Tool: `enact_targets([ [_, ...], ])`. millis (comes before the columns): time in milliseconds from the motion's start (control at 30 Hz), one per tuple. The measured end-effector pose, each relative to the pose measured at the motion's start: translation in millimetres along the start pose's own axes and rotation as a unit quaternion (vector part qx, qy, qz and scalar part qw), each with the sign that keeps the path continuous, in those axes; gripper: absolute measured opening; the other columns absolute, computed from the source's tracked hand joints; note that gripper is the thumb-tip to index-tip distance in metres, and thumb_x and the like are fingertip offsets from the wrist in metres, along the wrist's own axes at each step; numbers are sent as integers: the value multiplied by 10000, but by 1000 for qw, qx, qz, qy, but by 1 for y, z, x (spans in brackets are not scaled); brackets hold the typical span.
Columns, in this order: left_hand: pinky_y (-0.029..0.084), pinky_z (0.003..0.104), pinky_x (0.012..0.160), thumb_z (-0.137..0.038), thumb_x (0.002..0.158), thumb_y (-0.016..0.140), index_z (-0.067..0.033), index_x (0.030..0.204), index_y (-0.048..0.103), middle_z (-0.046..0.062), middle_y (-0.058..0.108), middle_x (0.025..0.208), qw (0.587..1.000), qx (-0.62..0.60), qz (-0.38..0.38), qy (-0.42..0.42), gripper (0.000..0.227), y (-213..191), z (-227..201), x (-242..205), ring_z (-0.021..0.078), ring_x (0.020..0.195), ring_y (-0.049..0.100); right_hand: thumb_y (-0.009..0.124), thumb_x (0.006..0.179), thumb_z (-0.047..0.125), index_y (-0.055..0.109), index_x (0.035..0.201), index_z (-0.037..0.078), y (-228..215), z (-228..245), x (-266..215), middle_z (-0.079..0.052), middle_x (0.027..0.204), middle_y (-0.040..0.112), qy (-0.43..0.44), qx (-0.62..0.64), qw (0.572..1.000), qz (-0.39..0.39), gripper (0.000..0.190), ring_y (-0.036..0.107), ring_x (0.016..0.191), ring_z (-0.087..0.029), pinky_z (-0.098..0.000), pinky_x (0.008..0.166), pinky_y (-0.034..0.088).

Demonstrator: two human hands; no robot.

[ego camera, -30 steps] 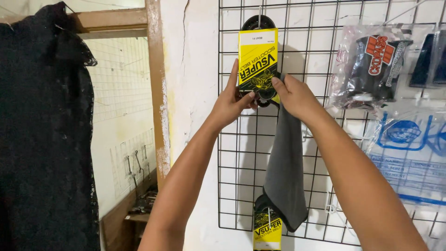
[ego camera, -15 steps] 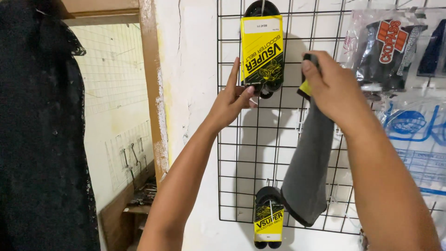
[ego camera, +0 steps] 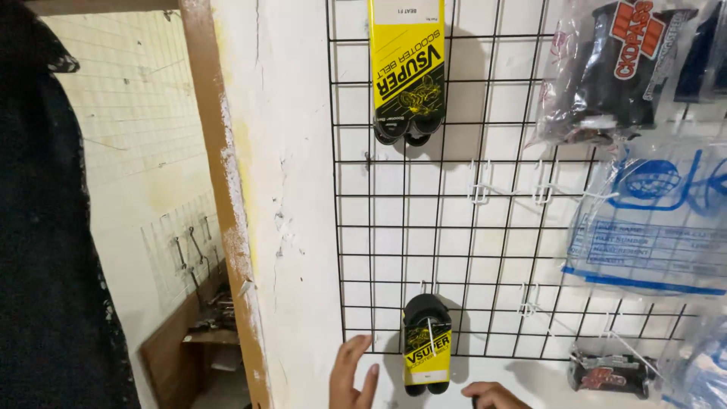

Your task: The person wipes a scooter belt with a cloth, repeatedly rubbing its surface and edges. The person then hangs the belt on a wall grid and repeats the wiping process on another belt.

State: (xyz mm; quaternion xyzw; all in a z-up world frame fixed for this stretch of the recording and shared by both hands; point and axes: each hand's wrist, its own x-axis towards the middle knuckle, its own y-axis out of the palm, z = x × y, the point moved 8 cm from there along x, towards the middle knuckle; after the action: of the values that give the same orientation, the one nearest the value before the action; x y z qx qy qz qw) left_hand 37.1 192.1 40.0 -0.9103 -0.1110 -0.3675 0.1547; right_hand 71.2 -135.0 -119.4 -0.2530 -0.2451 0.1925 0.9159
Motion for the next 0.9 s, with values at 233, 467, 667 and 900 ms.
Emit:
enact_targets([
  [233, 441, 605, 1074, -202, 931, 678, 14, 1551, 305, 286, 325, 1547, 982, -37, 116, -145, 756, 77, 64, -55, 481, 1436, 382, 764, 824, 168, 588, 1401, 110, 34, -3, 19, -49, 1408, 700, 246, 20, 952, -182, 606, 639, 1353, -174, -338, 1110, 483],
  [467, 559, 387, 957, -37, 926, 671, -45, 1537, 373, 147, 436, 1469, 975, -37, 115, -186, 680, 79, 42, -42, 287, 1236, 576, 744, 832, 110, 587, 1394, 53, 21, 55, 44, -99, 1326, 696, 233, 38, 939, -250, 587, 678, 1204, -214, -341, 1018, 500],
  [667, 594, 358, 932, 5, 938, 632, -70, 1529, 408, 128, 488, 1388, 974, -67, 104, -191, 637, 77, 37, -40, 246, 1170, 617, 732, 857, 129, 625, 1333, 59, 21, 61, 46, -66, 1314, 696, 268, 51, 934, -231, 493, 671, 1189, -200, -336, 1007, 501],
  [900, 595, 351, 906, 32, 929, 608, -76, 1524, 424, 112, 556, 1302, 971, -65, 112, -201, 632, 76, 33, -36, 229, 1117, 613, 717, 856, 77, 630, 1298, 24, 18, 83, 49, -89, 1283, 694, 223, 68, 940, -250, 453, 675, 1163, -210, -332, 1006, 502],
])
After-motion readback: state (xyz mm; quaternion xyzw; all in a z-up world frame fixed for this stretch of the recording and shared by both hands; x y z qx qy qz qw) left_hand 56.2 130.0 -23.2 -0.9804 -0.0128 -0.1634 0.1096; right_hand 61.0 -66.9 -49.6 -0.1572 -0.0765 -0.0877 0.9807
